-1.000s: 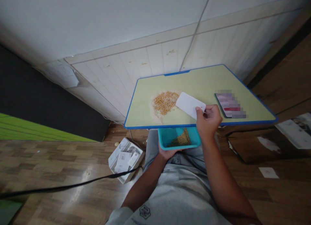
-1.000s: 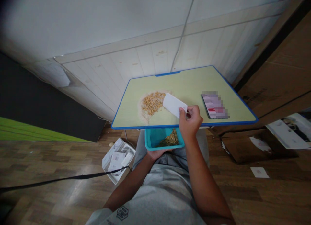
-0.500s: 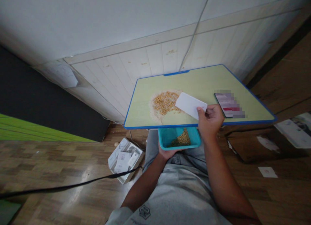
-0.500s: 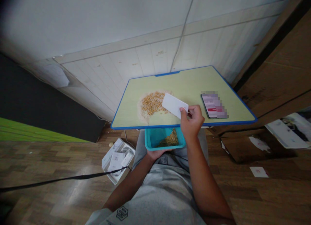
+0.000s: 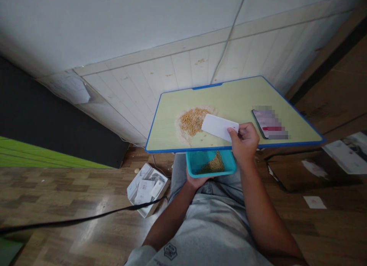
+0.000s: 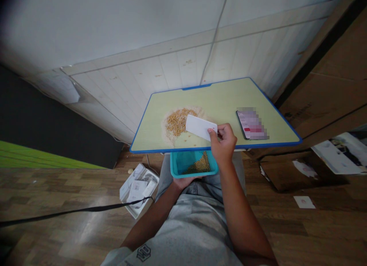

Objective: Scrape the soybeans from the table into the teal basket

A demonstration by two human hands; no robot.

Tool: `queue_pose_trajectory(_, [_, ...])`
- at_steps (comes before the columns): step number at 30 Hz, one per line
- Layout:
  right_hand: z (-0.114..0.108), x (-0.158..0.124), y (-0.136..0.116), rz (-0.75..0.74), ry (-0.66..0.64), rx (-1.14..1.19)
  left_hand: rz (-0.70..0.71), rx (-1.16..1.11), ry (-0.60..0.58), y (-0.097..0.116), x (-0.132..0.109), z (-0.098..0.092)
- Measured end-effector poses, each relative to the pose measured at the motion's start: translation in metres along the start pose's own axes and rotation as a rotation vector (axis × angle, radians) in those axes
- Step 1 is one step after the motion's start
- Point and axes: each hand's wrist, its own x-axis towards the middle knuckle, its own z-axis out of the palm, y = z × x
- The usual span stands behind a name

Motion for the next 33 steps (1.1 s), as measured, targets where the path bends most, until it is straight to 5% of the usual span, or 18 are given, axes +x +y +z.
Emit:
queue_pose_trajectory(6, [0.001, 0.0, -0.001, 0.038, -0.117, 0.048, 0.003, -0.012, 0.077, -0.001, 0.0, 0.006])
queue_pose_trajectory(20, [0.0, 0.003, -0.006, 0.1, -0.307, 0.134, -0.004, -0.002, 0.049, 0.0, -0.004, 0.013])
queue_pose_trajectory(33, [-0.005, 0.0, -0.01, 0.092, -0.314, 0.132, -0.014, -0.013, 0.023, 0.001, -0.006, 0.023])
